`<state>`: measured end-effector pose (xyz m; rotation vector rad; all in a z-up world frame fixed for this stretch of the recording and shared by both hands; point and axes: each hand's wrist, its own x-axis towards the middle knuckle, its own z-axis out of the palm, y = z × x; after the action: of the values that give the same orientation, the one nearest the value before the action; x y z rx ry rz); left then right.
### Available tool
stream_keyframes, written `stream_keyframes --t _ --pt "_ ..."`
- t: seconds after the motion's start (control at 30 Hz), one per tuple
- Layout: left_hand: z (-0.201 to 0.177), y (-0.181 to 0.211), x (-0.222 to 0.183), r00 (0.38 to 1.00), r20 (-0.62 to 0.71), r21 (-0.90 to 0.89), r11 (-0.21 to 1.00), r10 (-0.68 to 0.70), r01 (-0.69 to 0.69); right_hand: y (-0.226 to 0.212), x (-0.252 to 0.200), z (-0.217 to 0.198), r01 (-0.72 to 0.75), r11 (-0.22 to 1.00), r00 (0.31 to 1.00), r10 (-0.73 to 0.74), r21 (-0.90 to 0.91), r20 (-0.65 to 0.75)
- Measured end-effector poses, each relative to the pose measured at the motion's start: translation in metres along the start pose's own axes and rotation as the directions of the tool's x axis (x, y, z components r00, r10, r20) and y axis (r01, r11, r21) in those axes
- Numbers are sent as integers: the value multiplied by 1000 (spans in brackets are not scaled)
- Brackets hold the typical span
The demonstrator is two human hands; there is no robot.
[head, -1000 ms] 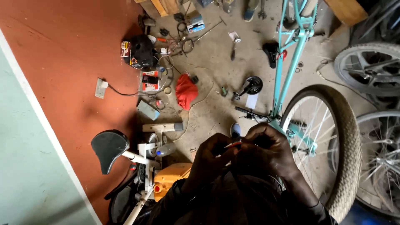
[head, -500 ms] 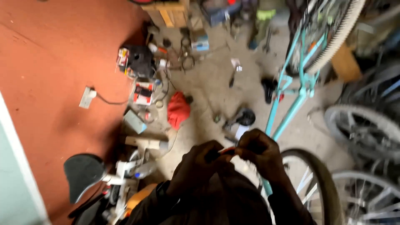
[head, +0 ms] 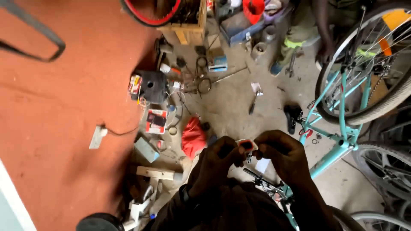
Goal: Repairing a bicycle inner tube by applying and smoothing a patch over a puncture
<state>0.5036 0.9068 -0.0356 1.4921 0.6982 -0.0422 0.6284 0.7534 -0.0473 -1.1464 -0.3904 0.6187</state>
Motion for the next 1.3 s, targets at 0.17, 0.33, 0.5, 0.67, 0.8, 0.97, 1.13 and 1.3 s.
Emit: stream_keyframes --t 0.17,0.33,0.5,0.67,0.8,0.97,1.13,1.3 --pt "-30 56 80 994 109 -356 934 7 32 -21 85 22 59 988 996 -69 -144 -65" --pt "-29 82 133 992 128 -496 867 20 47 -22 140 13 131 982 988 -140 -133 -61" --pt "-22 98 193 989 145 -587 805 -1 87 -18 207 -10 159 982 985 -166 -106 -53" --pt "-26 140 280 992 114 -583 812 55 22 -38 301 -27 113 967 991 -126 -226 -43" --pt "0 181 363 983 130 -587 809 131 -30 -79 383 -56 116 894 989 -142 -433 -28" --pt "26 240 432 989 116 -480 877 88 -21 -104 456 -106 75 934 994 -97 -349 -47" --pt "47 263 482 980 123 -609 792 157 -51 -132 504 -123 168 942 986 -164 -292 35" --pt "59 290 517 972 126 -617 783 199 -80 -143 537 -139 87 961 992 -107 -261 -64"
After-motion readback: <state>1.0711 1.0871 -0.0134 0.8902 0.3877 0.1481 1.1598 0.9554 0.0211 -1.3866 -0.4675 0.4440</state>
